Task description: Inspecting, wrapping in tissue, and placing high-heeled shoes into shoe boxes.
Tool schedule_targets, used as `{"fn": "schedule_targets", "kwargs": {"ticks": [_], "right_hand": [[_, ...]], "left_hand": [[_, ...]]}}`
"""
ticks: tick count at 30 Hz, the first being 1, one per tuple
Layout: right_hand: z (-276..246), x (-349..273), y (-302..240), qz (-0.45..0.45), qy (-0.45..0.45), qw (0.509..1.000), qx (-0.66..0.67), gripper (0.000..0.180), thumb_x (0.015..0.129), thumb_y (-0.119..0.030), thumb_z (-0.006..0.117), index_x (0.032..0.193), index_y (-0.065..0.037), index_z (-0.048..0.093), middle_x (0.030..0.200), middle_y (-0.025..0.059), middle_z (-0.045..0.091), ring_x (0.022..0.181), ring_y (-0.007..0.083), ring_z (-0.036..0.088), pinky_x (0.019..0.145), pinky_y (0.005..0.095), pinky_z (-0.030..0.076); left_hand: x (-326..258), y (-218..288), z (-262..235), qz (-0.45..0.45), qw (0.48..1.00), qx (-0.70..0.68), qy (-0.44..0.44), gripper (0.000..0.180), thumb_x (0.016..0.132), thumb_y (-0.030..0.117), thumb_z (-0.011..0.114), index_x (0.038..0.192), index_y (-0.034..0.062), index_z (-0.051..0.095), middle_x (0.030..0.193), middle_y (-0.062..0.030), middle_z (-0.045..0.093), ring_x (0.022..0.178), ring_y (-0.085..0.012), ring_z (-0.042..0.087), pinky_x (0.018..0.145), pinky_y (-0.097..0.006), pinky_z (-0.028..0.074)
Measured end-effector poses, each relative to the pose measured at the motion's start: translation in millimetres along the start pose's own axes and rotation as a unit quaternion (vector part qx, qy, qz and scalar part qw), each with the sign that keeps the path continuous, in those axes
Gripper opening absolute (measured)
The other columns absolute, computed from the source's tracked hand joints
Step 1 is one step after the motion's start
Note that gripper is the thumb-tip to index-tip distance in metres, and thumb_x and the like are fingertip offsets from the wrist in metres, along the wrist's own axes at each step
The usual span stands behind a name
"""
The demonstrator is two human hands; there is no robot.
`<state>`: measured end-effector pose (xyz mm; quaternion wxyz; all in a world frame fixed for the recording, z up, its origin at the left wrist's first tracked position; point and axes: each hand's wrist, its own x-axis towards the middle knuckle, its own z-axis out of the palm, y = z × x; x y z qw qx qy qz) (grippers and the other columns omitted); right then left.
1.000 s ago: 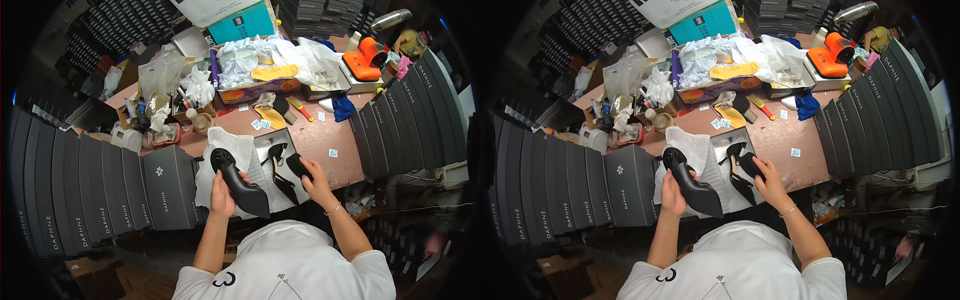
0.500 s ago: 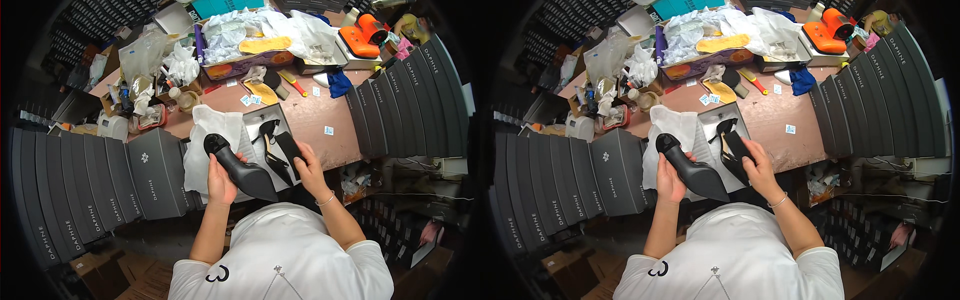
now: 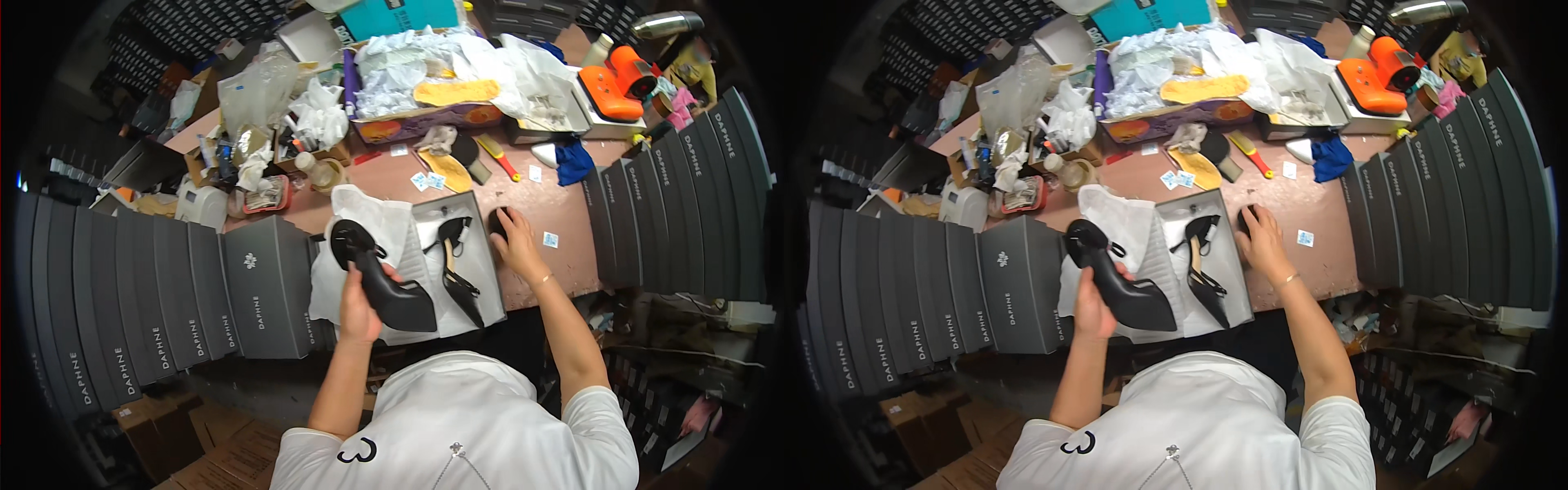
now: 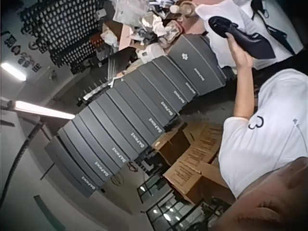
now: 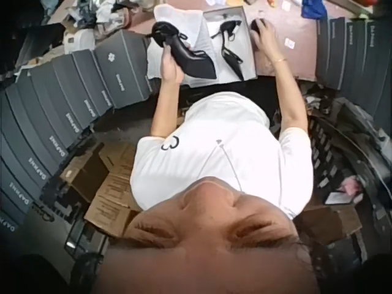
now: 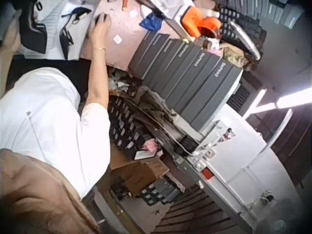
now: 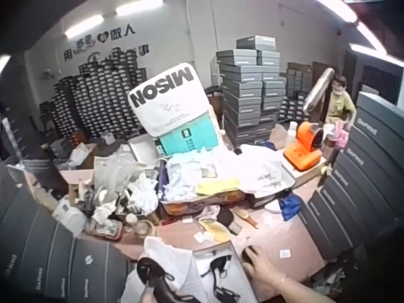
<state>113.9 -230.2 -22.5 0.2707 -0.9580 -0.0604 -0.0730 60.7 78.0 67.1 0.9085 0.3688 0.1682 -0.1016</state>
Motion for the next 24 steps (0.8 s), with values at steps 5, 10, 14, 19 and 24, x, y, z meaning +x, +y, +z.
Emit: {"fn": "schedule_targets", "kwargs": {"ticks": [5,10,14,19,24], "right_hand": [[4.9,-48.1,-84.2,-0.074,-0.275,0.954,0.093,0.089,0.066,-0.039,0.081,0.128,0.010,0.039,0.107,0.0252,0.058,0.101,0.0405,0.056,0.088,0.0430,0.046],[34.7,-83.0,-75.9,0.057,-0.107,0.971,0.206,0.057,0.072,-0.015,0.070,0.121,0.004,0.048,0.100,0.0226,0.061,0.095,0.0341,0.060,0.083,0.0368,0.048],[-53.5,-77.6,-105.1,0.174,-0.117,0.845,0.492,0.050,0.076,-0.005,0.066,0.121,0.000,0.046,0.106,0.0109,0.061,0.097,0.0166,0.061,0.085,0.0300,0.049],[-66.8,-96.7,-106.4,0.206,-0.165,0.592,0.762,0.064,0.072,-0.008,0.071,0.129,-0.001,0.043,0.116,0.0111,0.058,0.106,0.0194,0.060,0.094,0.0342,0.049],[-55.1,-102.2,-101.6,0.224,-0.208,0.518,0.799,0.073,0.069,-0.011,0.075,0.133,-0.001,0.041,0.119,0.0144,0.058,0.109,0.0235,0.060,0.096,0.0372,0.048]], "left_hand": [[-10.4,0.6,6.0,0.030,0.994,0.083,-0.060,0.050,0.099,0.045,0.039,0.103,-0.0024,0.055,0.094,-0.0113,0.061,0.086,-0.0195,0.060,0.081,-0.033,0.050],[-9.4,4.1,4.7,0.029,0.988,0.099,-0.113,0.050,0.099,0.043,0.039,0.108,-0.0037,0.053,0.094,-0.0106,0.060,0.086,-0.0187,0.060,0.083,-0.033,0.049],[-9.0,14.0,3.3,-0.027,0.992,0.054,-0.109,0.054,0.099,0.042,0.042,0.123,-0.0054,0.045,0.093,-0.0096,0.061,0.091,-0.0203,0.061,0.085,-0.034,0.050],[-3.6,1.0,5.8,-0.208,0.940,-0.138,-0.234,0.052,0.096,0.038,0.046,0.128,-0.0019,0.046,0.140,-0.0232,0.038,0.133,-0.0392,0.034,0.100,-0.053,0.042],[-6.3,-6.1,4.6,-0.258,0.920,-0.187,-0.230,0.049,0.094,0.034,0.047,0.128,-0.0008,0.048,0.144,-0.0248,0.034,0.135,-0.0427,0.030,0.101,-0.056,0.040]]}}
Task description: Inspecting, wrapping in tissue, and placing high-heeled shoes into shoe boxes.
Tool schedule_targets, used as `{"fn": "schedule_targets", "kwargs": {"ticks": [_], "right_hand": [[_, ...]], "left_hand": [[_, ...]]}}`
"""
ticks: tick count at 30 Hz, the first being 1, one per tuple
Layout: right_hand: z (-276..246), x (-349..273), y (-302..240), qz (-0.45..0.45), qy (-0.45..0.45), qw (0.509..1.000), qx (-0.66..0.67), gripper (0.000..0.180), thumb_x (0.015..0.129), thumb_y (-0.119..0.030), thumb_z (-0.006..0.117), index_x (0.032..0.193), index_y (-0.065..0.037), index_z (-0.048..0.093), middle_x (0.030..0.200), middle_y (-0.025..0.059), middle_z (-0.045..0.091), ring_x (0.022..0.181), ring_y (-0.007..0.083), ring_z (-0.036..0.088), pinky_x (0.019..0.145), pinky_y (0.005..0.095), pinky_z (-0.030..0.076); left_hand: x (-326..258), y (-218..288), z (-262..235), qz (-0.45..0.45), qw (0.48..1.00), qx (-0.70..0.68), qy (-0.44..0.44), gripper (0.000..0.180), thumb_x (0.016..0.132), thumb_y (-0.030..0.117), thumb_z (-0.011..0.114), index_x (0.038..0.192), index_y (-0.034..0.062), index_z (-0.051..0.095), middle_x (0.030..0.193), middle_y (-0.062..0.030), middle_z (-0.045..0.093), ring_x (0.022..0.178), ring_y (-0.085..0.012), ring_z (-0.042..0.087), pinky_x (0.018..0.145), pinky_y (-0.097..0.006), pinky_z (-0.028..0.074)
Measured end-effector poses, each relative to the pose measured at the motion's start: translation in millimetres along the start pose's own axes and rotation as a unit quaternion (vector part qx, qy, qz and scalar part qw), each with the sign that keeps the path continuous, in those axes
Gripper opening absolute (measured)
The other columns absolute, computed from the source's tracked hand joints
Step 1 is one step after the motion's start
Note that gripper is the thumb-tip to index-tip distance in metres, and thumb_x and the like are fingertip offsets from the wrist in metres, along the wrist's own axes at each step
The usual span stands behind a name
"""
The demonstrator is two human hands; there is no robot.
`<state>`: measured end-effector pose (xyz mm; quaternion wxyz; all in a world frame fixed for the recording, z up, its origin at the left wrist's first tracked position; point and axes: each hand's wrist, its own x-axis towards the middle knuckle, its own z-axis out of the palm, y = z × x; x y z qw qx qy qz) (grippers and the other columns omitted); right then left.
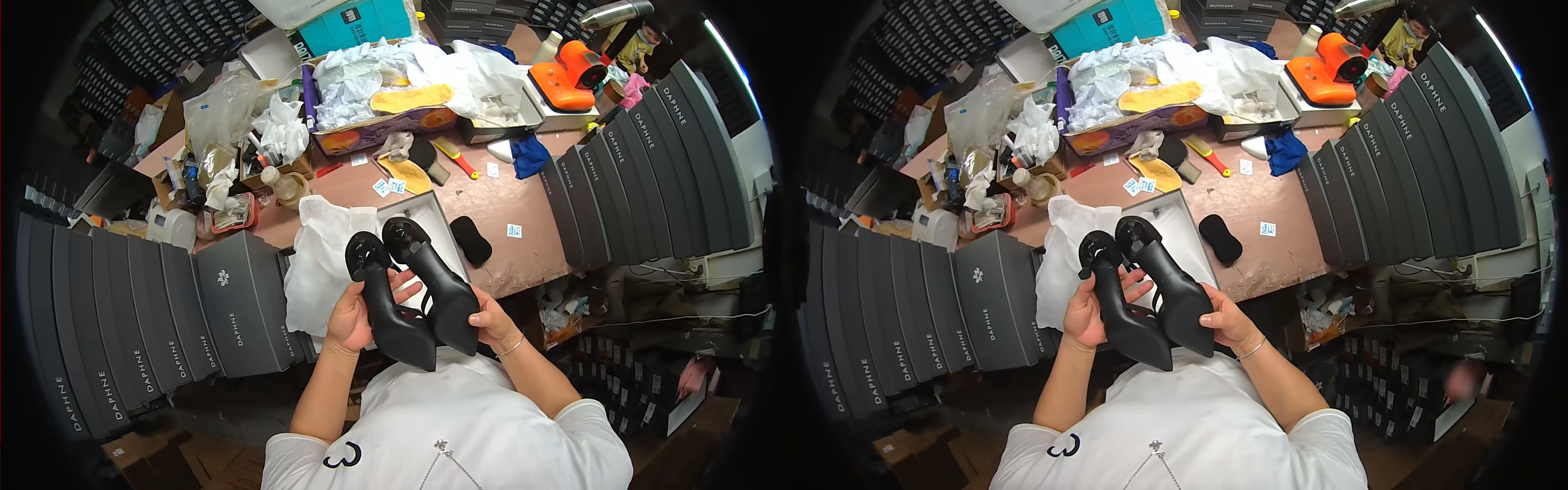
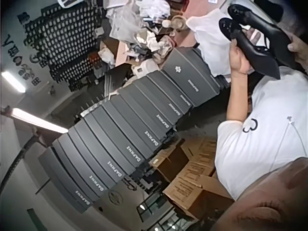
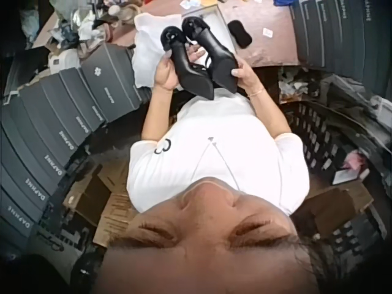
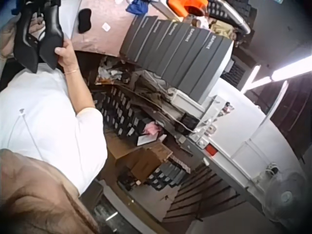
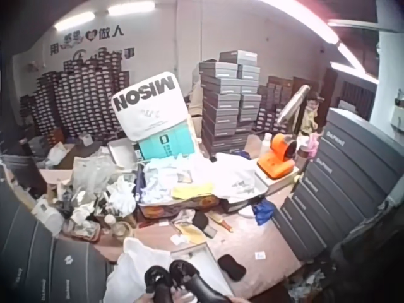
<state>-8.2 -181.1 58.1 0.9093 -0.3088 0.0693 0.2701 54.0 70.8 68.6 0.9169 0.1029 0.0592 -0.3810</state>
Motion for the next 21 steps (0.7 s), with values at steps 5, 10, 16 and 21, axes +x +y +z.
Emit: {"fn": "schedule_targets", "kwargs": {"ticks": [5,10,16,21], "right_hand": [[-17.0,-1.3,-0.3,0.010,-0.016,1.000,-0.011,0.071,0.069,-0.009,0.074,0.132,0.000,0.041,0.119,0.0143,0.058,0.108,0.0238,0.060,0.097,0.0372,0.047],[-27.4,-2.7,-7.8,-0.010,0.009,0.999,-0.035,0.067,0.068,-0.008,0.074,0.129,0.000,0.046,0.118,0.0120,0.059,0.107,0.0204,0.060,0.096,0.0355,0.047],[-67.6,-8.8,-76.2,-0.163,0.201,0.930,-0.261,0.058,0.071,0.002,0.067,0.127,0.003,0.049,0.113,0.0091,0.060,0.101,0.0179,0.060,0.090,0.0300,0.048],[-199.4,18.0,-100.9,-0.152,0.253,0.455,-0.840,0.052,0.076,-0.008,0.067,0.123,0.006,0.050,0.109,0.0191,0.057,0.096,0.0256,0.057,0.083,0.0326,0.045]], "left_hand": [[0.7,-6.1,-2.3,0.000,1.000,0.014,-0.002,0.051,0.093,0.036,0.048,0.129,0.0002,0.048,0.144,-0.0247,0.033,0.134,-0.0441,0.031,0.100,-0.055,0.040],[13.9,-8.9,-0.2,-0.008,0.999,0.038,0.009,0.051,0.093,0.037,0.048,0.129,0.0004,0.047,0.143,-0.0244,0.035,0.128,-0.0455,0.038,0.098,-0.054,0.042],[32.1,-7.9,0.7,-0.014,0.997,0.054,0.062,0.048,0.095,0.032,0.040,0.131,0.0004,0.043,0.142,-0.0260,0.035,0.124,-0.0450,0.044,0.099,-0.054,0.041],[42.3,-6.1,12.8,-0.030,0.989,0.113,0.090,0.040,0.096,0.026,0.040,0.127,0.0002,0.044,0.134,-0.0253,0.044,0.115,-0.0404,0.052,0.097,-0.052,0.044]]}}
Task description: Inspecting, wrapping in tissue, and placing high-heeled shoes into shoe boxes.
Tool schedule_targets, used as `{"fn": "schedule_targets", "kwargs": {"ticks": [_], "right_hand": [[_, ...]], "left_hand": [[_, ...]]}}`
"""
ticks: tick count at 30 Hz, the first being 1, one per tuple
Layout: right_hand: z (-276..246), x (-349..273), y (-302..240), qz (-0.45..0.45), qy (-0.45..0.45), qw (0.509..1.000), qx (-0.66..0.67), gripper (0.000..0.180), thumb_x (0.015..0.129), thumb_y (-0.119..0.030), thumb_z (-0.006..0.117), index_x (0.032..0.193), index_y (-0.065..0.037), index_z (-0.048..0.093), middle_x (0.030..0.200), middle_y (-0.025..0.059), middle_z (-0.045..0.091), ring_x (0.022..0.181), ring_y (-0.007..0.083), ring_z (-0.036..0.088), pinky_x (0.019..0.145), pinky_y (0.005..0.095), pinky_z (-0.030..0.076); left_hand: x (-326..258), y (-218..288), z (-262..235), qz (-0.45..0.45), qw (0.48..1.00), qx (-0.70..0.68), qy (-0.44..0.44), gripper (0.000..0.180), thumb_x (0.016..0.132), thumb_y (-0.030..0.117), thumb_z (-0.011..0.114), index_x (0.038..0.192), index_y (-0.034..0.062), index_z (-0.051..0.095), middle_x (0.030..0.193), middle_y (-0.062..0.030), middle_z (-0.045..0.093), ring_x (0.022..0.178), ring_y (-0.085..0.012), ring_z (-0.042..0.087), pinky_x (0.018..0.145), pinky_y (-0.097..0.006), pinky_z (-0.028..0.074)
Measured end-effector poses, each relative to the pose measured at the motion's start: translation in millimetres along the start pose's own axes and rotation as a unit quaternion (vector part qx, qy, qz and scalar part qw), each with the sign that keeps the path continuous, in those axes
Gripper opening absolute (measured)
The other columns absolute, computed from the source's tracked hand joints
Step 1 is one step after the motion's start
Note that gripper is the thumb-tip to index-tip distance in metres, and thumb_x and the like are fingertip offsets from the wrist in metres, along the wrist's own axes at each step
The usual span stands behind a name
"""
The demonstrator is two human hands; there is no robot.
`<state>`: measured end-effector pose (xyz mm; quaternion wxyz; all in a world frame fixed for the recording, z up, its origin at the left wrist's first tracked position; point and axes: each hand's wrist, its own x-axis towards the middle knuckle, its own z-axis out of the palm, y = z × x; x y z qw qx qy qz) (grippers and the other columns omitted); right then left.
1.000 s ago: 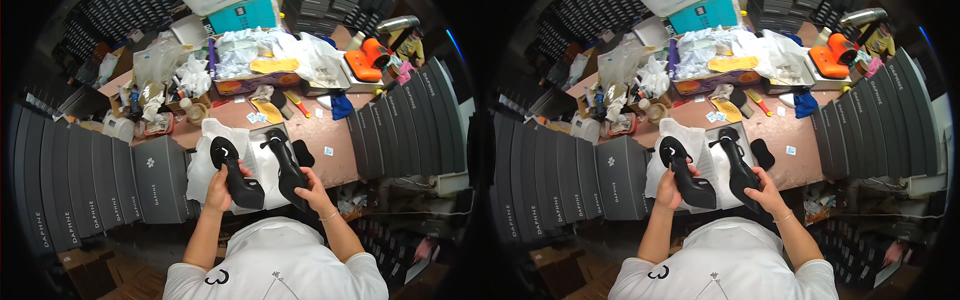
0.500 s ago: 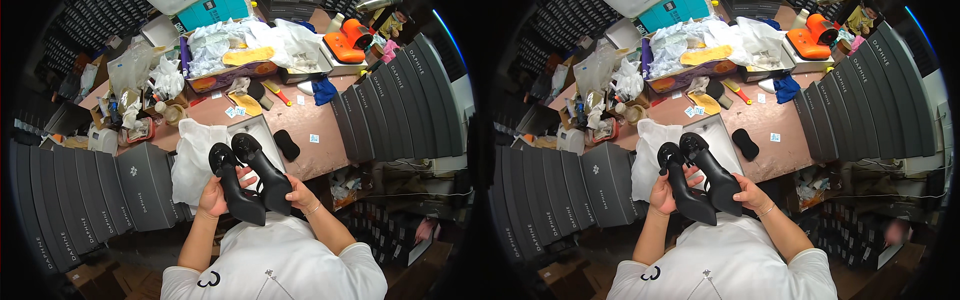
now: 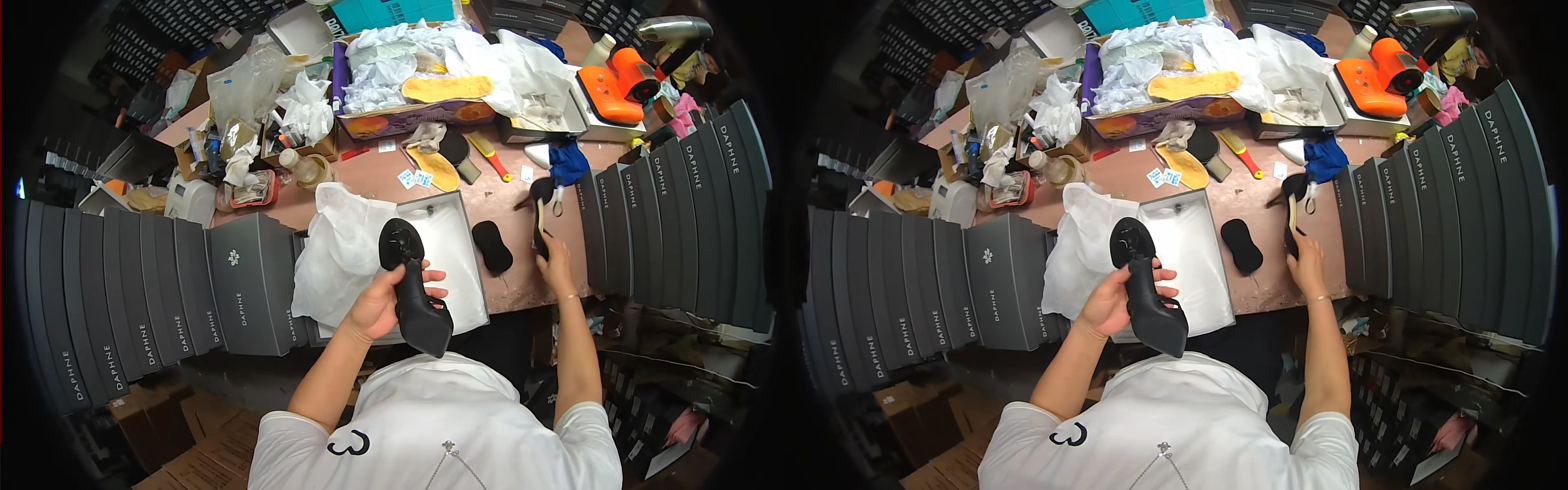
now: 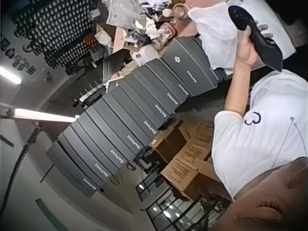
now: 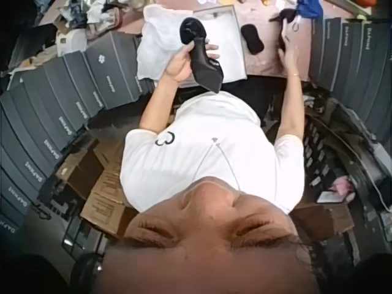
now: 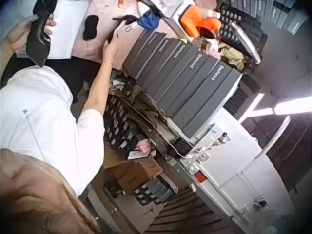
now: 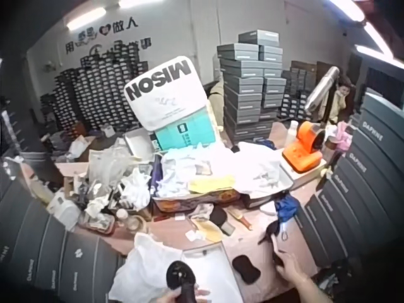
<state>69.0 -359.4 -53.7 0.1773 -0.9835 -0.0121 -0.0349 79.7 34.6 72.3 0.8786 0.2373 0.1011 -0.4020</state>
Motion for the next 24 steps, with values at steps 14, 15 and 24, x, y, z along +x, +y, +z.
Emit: {"fn": "schedule_targets", "kwargs": {"ticks": [14,15,24], "right_hand": [[-57.6,-28.8,-180.7,0.017,-0.450,0.629,0.633,0.065,0.076,-0.017,0.076,0.133,0.000,0.049,0.131,0.0073,0.054,0.119,0.0150,0.049,0.103,0.0289,0.036],[-60.8,-38.8,-173.0,0.052,-0.413,0.582,0.699,0.068,0.075,-0.017,0.078,0.133,0.001,0.048,0.131,0.0078,0.053,0.119,0.0151,0.049,0.103,0.0287,0.036],[-83.1,-73.4,-170.2,0.102,-0.286,0.596,0.743,0.080,0.065,-0.025,0.086,0.129,0.007,0.050,0.132,0.0132,0.052,0.121,0.0181,0.049,0.105,0.0309,0.033]], "left_hand": [[-19.8,63.7,34.1,0.295,0.527,0.785,-0.137,0.030,0.081,0.020,0.068,0.108,0.0057,0.064,0.094,-0.0126,0.060,0.095,-0.0265,0.058,0.080,-0.037,0.047],[-16.2,91.2,29.3,0.316,0.533,0.783,0.043,0.038,0.079,0.025,0.071,0.109,0.0033,0.063,0.093,-0.0128,0.065,0.093,-0.0294,0.060,0.077,-0.038,0.048],[31.5,198.4,-106.2,-0.047,0.694,0.695,0.180,0.025,0.093,0.026,0.055,0.095,0.0015,0.060,0.073,-0.0057,0.061,0.058,-0.0114,0.055,0.054,-0.025,0.045]]}}
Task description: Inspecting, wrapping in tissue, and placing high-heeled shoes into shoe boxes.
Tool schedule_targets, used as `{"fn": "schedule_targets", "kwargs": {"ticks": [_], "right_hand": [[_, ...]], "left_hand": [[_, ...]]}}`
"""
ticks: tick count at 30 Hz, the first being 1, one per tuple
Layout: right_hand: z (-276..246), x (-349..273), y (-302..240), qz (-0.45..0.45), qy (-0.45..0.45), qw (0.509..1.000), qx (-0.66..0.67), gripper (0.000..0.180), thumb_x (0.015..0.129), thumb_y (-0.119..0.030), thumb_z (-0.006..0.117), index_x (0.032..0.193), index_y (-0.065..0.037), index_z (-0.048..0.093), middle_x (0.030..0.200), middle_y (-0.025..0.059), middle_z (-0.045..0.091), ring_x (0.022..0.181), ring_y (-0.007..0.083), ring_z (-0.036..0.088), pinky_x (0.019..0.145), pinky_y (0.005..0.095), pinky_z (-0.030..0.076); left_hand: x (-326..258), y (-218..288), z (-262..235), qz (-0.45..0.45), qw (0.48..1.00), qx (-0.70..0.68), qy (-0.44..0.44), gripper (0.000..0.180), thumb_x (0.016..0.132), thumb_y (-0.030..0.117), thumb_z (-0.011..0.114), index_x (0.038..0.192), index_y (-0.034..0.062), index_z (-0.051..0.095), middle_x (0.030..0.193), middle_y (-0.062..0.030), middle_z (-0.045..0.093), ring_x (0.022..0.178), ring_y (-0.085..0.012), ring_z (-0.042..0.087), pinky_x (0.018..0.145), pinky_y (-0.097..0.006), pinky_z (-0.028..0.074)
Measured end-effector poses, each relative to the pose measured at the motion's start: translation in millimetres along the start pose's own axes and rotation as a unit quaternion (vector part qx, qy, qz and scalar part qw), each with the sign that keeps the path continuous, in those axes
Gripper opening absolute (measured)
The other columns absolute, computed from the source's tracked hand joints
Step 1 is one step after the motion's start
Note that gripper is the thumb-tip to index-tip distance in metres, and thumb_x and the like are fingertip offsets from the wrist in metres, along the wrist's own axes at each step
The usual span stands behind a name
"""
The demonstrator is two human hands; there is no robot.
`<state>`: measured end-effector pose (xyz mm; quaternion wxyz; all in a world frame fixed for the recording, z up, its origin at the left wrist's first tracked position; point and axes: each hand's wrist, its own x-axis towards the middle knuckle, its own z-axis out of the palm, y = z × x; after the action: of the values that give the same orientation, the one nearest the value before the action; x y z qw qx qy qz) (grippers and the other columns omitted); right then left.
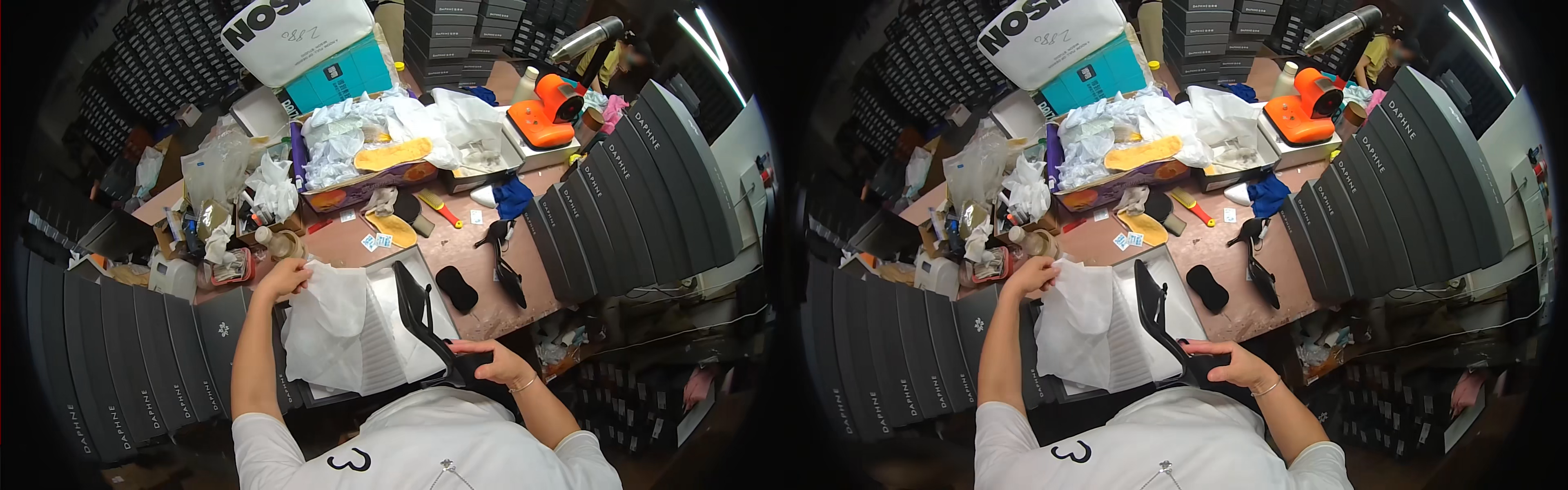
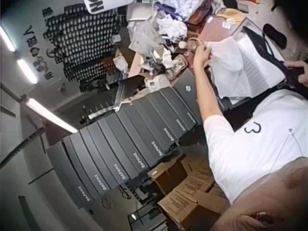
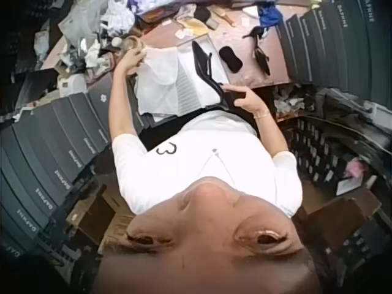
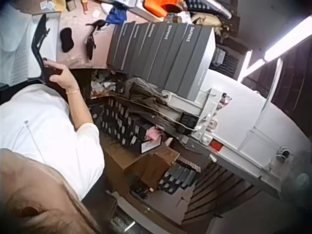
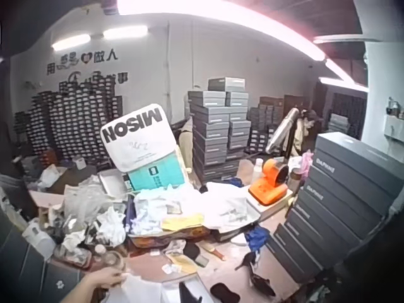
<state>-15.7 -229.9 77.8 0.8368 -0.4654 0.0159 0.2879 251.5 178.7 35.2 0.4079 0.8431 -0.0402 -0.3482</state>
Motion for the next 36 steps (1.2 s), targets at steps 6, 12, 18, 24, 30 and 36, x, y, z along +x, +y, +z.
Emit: {"fn": "schedule_targets", "kwargs": {"ticks": [6,12,18,24,30,36], "right_hand": [[27.3,-4.9,-30.1,-0.102,-0.097,0.984,0.105,0.073,0.066,-0.032,0.084,0.117,0.012,0.057,0.126,0.0278,0.051,0.097,0.0429,0.062,0.080,0.0503,0.052],[64.5,21.0,-46.9,-0.032,-0.110,0.992,0.059,0.078,0.073,-0.045,0.076,0.120,0.013,0.053,0.111,0.0246,0.061,0.092,0.0322,0.066,0.073,0.0400,0.057],[76.4,61.9,-10.7,-0.001,-0.040,0.991,0.124,0.054,0.090,-0.040,0.058,0.117,0.007,0.052,0.101,0.0176,0.064,0.090,0.0324,0.066,0.064,0.0335,0.056],[39.5,52.6,66.3,0.088,-0.030,0.918,0.386,0.052,0.091,-0.042,0.055,0.126,-0.004,0.050,0.115,0.0185,0.057,0.087,0.0353,0.063,0.059,0.0282,0.058],[34.9,40.4,87.9,0.073,-0.082,0.880,0.463,0.064,0.086,-0.051,0.058,0.132,-0.008,0.046,0.127,0.0201,0.049,0.087,0.0342,0.060,0.059,0.0275,0.059],[26.4,38.8,93.2,0.051,-0.092,0.854,0.510,0.071,0.086,-0.054,0.055,0.138,-0.009,0.039,0.133,0.0227,0.043,0.083,0.0325,0.061,0.055,0.0250,0.054]], "left_hand": [[-117.3,120.6,-14.3,0.149,0.947,0.094,0.268,0.039,0.092,0.029,0.057,0.070,-0.0026,0.057,0.068,-0.0109,0.056,0.055,-0.0208,0.055,0.057,-0.034,0.045],[-163.0,124.7,59.9,0.367,0.824,0.168,0.398,0.013,0.076,0.006,0.067,0.069,0.0012,0.057,0.071,-0.0113,0.056,0.061,-0.0230,0.058,0.054,-0.032,0.044],[-190.9,30.3,144.0,0.270,0.863,0.004,0.427,0.011,0.073,0.003,0.067,0.075,0.0027,0.056,0.065,-0.0117,0.055,0.056,-0.0291,0.057,0.055,-0.035,0.046],[-177.7,-11.3,161.6,0.140,0.873,0.123,0.451,0.033,0.073,0.006,0.070,0.100,0.0022,0.052,0.104,-0.0168,0.058,0.095,-0.0342,0.056,0.080,-0.042,0.044],[-156.9,31.1,132.3,0.235,0.827,0.095,0.502,0.052,0.071,0.004,0.072,0.117,0.0023,0.047,0.113,-0.0192,0.054,0.101,-0.0335,0.055,0.084,-0.041,0.044],[-139.6,39.9,114.7,0.223,0.877,0.131,0.404,0.030,0.075,-0.002,0.061,0.105,0.0033,0.063,0.081,-0.0117,0.061,0.071,-0.0257,0.061,0.067,-0.035,0.048]]}}
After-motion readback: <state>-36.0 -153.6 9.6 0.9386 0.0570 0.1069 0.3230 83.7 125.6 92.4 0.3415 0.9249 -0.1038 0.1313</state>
